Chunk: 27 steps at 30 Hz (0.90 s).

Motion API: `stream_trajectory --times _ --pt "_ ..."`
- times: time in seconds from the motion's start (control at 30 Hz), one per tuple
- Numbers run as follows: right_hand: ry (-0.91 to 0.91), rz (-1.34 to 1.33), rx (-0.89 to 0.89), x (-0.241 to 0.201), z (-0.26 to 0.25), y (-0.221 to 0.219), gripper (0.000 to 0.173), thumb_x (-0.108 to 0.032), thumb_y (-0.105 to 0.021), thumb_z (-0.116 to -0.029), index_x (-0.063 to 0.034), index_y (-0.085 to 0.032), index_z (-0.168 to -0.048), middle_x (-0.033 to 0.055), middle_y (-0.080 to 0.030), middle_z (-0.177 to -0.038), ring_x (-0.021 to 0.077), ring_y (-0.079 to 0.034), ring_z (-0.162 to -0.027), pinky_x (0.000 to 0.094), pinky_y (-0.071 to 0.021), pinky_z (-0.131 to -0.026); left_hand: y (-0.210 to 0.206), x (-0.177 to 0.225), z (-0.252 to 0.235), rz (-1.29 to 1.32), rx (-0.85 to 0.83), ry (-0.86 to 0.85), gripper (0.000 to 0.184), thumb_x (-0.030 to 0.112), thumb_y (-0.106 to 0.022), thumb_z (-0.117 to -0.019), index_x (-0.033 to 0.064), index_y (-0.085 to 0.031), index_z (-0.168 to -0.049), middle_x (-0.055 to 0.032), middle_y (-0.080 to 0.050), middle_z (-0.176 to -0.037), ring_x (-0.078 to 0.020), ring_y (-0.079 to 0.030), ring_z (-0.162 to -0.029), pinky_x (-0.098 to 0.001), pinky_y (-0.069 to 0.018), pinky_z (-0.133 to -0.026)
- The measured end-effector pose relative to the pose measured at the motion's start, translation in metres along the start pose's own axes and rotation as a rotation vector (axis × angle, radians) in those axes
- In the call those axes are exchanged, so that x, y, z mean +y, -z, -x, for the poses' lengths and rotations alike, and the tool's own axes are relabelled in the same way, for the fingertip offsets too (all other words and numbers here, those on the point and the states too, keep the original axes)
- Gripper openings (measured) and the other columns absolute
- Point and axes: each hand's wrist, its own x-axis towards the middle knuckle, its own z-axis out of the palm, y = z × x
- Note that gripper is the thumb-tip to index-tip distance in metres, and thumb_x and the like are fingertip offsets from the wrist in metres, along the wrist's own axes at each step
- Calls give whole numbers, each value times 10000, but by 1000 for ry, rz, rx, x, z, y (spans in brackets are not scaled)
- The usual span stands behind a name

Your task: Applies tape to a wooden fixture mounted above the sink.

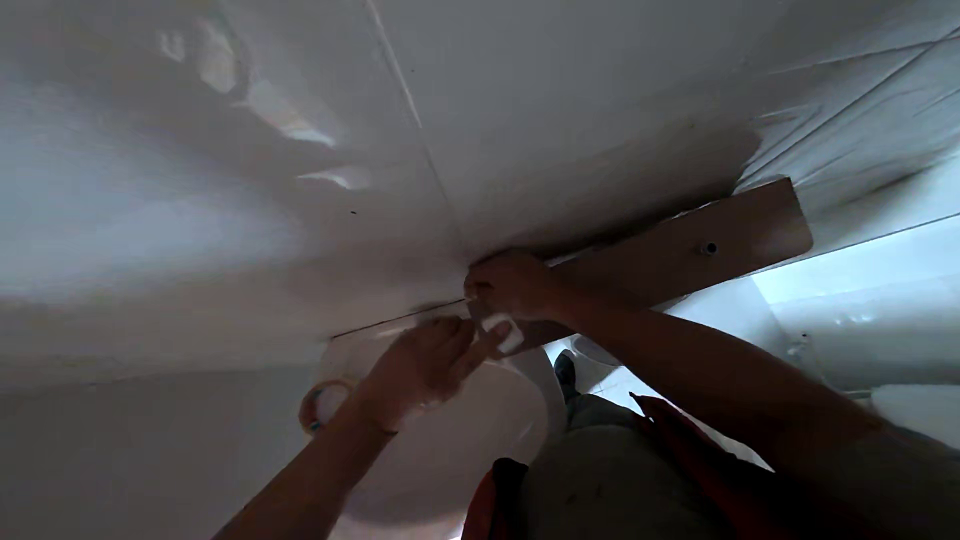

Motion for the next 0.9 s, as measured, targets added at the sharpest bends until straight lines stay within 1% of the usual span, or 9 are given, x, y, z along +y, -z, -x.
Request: stream_trajectory --times 0.07,0.1,0.17,0.2,0.27,0.4,0.53,0.63,0.9 --pt "-7 -10 -58 -5 2 6 254 -212 -540 -1059 -101 -742 -1163 101 -732 -1090 258 -690 -1053 504 -541 -939 9 8 6 136 76 330 465 136 -585 -944 29 -590 -1397 -179 -726 -1068 -333 -714 -987 -508 -583 -852" --pt "-10 -21 -66 -5 3 9 259 -226 -537 -1066 -104 -736 -1179 95 -734 -1090 242 -694 -1044 483 -543 -939 10 14 9 237 159 521 550 162 -601 -943 -43 -510 -1444 -159 -728 -1033 -276 -717 -951 -475 -591 -844" --pt "-22 -68 -72 -4 3 11 265 -247 -540 -1073 -121 -712 -1229 81 -736 -1105 212 -702 -1033 452 -551 -943 8 22 19 642 343 808 828 258 -671 -926 67 -252 -1614 -33 -704 -1046 -107 -689 -950 -304 -584 -892" --pt "-36 -84 -81 -3 1 12 267 -247 -549 -1070 -129 -700 -1255 76 -733 -1127 204 -701 -1043 444 -551 -953 4 26 21 902 444 883 882 293 -724 -900 156 -245 -1628 -6 -696 -1052 -101 -682 -938 -276 -583 -868" --pt "-62 -87 -105 -3 -1 12 268 -253 -562 -1064 -132 -697 -1261 72 -728 -1142 198 -694 -1056 441 -547 -962 -9 33 25 1241 570 958 775 362 -767 -870 185 -441 -1550 1 -686 -1144 -118 -661 -987 -292 -572 -876" --pt "-92 -71 -111 -6 -4 13 271 -285 -587 -1049 -114 -721 -1211 82 -731 -1083 204 -696 -1002 458 -556 -919 -34 37 26 1418 590 953 629 470 -725 -837 181 -630 -1388 -3 -598 -1370 -125 -614 -1139 -326 -543 -939" --pt "-93 -45 -88 -6 -3 11 273 -320 -604 -1041 -104 -742 -1136 80 -732 -1023 208 -696 -964 455 -557 -893 -47 34 24 1538 567 808 548 427 -671 -868 128 -657 -1327 -55 -370 -1617 -201 -519 -1334 -367 -521 -1016" --pt "-83 -28 -76 -5 -4 9 286 -338 -598 -1044 -102 -755 -1081 74 -726 -972 200 -688 -928 447 -555 -866 -59 31 20 1686 654 781 633 363 -688 -860 100 -572 -1423 -77 -451 -1563 -189 -555 -1297 -356 -509 -1034" --pt "-52 12 -120 -5 -6 12 304 -336 -556 -1063 -110 -748 -1132 64 -725 -1043 181 -680 -991 433 -543 -914 -85 39 8 1800 730 830 460 206 -644 -848 112 -655 -1298 -53 -563 -1447 -163 -593 -1222 -347 -523 -997"
